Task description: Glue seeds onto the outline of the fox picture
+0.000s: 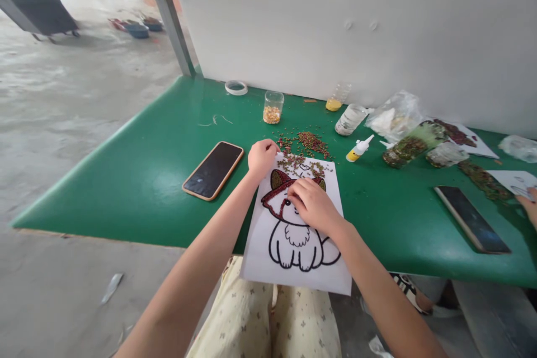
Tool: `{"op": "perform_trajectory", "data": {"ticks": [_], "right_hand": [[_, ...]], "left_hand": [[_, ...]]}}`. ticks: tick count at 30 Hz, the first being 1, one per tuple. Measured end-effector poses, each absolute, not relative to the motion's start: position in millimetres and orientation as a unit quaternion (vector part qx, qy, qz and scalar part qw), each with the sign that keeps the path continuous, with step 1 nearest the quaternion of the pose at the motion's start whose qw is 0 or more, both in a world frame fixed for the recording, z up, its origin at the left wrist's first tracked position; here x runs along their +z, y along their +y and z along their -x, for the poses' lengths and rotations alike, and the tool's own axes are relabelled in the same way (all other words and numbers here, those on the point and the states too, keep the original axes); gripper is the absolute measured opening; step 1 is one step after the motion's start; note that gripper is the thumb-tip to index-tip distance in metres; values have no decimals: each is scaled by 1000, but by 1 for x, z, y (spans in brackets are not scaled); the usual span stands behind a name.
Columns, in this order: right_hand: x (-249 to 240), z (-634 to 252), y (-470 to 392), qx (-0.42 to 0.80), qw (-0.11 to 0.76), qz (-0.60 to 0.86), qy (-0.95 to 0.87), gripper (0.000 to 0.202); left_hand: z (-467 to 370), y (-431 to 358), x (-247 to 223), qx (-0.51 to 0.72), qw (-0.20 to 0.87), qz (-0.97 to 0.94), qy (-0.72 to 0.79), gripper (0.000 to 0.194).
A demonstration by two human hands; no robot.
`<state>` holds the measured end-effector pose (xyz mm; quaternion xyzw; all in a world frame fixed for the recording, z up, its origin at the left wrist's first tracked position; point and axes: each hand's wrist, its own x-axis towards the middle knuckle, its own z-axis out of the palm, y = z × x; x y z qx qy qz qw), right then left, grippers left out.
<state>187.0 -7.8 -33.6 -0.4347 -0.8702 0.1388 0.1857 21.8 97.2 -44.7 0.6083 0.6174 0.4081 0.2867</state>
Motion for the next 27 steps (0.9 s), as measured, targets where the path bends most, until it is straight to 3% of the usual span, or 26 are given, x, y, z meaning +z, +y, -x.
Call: {"op": "perform_trajectory", "data": {"ticks": [10,18,24,27], "right_hand": [[-31,-187,-6,146,196,428,-870,13],[-21,-215,4,70,327,549,-766,12],[-3,-257,41,4,228,655,-720,19],[2,-260,64,36,188,696,-692,25]], "left_hand": [[-22,96,-44,414,290,-609,611,22],[-22,97,-45,419,295,-597,617,22],[-22,99,-46,420,293,-592,622,23],[-21,100,-47,425,293,-594,617,22]]}}
